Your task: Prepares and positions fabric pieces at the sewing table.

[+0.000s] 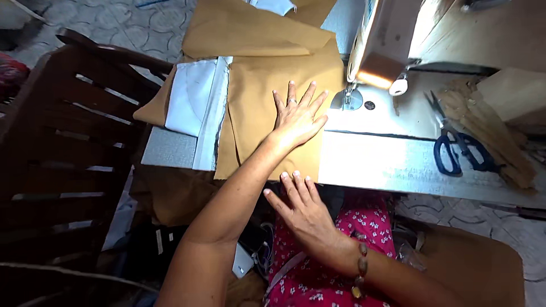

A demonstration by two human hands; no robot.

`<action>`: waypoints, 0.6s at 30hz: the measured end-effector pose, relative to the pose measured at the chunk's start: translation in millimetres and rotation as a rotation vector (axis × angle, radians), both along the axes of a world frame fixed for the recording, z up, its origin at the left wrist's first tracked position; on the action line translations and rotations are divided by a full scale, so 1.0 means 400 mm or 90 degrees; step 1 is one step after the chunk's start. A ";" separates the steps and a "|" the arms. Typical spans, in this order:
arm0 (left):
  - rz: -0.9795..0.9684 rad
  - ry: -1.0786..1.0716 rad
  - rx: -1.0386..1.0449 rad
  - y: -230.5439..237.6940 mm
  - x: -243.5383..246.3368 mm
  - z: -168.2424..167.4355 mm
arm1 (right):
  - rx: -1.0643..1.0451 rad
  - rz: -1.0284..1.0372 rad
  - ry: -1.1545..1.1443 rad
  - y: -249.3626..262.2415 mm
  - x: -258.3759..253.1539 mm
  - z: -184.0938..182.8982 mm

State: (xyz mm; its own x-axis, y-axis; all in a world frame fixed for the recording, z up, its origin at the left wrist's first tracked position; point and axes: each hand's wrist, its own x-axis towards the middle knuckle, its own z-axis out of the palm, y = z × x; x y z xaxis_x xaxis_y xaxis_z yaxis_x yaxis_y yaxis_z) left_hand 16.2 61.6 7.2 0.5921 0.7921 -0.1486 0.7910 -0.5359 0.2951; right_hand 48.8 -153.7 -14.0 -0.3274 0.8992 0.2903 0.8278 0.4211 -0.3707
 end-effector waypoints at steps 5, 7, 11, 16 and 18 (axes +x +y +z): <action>-0.016 -0.106 0.064 -0.073 -0.061 0.016 | -0.158 0.115 0.143 -0.083 0.077 0.038; -0.035 -0.117 0.099 -0.121 -0.094 0.023 | -0.236 0.157 0.177 -0.115 0.114 0.031; -0.020 -0.059 0.099 -0.197 -0.135 -0.005 | -0.374 0.208 0.173 -0.144 0.157 -0.006; -0.014 -0.024 0.090 -0.201 -0.130 -0.027 | -0.403 0.213 0.169 -0.162 0.170 -0.015; -0.020 -0.023 0.095 -0.200 -0.128 -0.026 | -0.383 0.189 0.168 -0.176 0.193 -0.015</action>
State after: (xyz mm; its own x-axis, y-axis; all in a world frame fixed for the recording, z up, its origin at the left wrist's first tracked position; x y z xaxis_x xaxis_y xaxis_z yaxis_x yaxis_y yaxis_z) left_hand -34.8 -18.5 -3.2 0.6193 0.7851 -0.0086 0.7637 -0.5998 0.2388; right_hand 126.1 -224.1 -20.0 -0.5700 0.8121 -0.1246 0.5612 0.2741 -0.7810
